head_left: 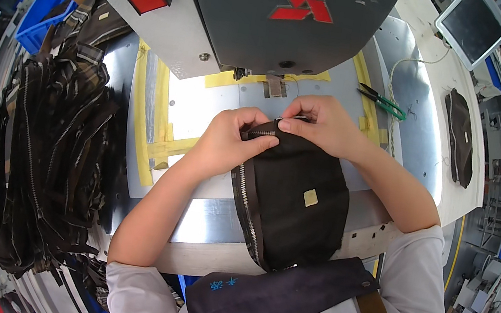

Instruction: The person aligns the zipper of a black fabric bag under the needle of a sewing machine and sews the seam. They repeat this process for multiple bags, handling each one individually and using scissors to trim threads after sewing.

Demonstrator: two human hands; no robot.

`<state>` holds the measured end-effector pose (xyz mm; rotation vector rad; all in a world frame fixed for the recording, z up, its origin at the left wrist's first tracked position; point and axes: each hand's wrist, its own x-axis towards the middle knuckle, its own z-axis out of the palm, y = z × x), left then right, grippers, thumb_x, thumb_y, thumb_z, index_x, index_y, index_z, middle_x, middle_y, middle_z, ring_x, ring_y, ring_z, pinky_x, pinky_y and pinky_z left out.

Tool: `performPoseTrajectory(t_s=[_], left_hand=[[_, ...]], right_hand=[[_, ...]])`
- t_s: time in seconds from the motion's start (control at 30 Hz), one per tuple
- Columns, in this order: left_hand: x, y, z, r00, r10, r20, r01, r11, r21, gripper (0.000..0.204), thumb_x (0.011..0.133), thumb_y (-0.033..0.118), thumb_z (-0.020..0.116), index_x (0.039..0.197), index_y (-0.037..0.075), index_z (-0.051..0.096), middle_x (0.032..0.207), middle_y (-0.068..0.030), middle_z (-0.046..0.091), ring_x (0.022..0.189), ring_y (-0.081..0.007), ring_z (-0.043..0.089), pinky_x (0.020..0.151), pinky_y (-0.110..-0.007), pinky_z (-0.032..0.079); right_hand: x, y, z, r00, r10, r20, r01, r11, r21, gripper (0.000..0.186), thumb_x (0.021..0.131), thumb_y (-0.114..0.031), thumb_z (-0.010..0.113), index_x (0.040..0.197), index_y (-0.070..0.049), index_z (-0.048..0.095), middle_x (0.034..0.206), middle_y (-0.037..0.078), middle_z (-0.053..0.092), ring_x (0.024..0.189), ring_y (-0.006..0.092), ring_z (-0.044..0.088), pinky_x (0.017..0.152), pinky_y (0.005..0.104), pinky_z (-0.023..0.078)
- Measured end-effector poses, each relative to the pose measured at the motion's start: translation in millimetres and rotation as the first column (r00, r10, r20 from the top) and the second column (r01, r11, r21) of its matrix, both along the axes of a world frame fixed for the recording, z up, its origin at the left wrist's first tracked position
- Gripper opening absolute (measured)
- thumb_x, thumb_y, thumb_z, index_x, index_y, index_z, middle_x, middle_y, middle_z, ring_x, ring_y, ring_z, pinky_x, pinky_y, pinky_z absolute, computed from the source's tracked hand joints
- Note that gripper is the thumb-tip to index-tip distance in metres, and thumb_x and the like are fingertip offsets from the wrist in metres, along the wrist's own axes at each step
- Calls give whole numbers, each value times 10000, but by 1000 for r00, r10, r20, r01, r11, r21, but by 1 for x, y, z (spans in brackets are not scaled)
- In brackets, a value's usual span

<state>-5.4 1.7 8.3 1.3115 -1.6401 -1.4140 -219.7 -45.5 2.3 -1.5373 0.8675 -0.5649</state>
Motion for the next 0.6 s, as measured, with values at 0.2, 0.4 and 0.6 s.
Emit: performPoseTrajectory(t_s=[0.2, 0.4, 0.6], left_hand=[[-3, 3, -1, 997, 71, -28, -71, 997, -3, 152, 832, 127, 716, 838, -2, 635, 687, 10, 598, 645, -44, 494, 583, -221, 411], [-5, 6, 1, 996, 90, 11, -88, 990, -111, 118, 839, 89, 721, 811, 23, 627, 732, 41, 593, 686, -31, 499, 638, -197, 417], [5, -1, -6, 983, -10, -184, 5, 1000, -29, 119, 853, 102, 725, 867, 3, 661, 721, 48, 593, 645, -16, 469, 597, -191, 396]], right_hand=[[0, 1, 0, 1000, 2, -14, -2, 1000, -17, 234, 859, -217, 725, 932, 0, 679, 805, 21, 656, 744, 71, 563, 676, 245, 453], [1, 1, 3, 1000, 2, 27, -3, 1000, 31, 216, 867, -205, 721, 943, -8, 675, 824, 6, 652, 760, 58, 559, 691, 227, 448], [0, 0, 6, 985, 11, 173, -48, 976, 213, 198, 875, -193, 712, 946, -12, 676, 847, -6, 651, 768, 55, 560, 696, 221, 449]])
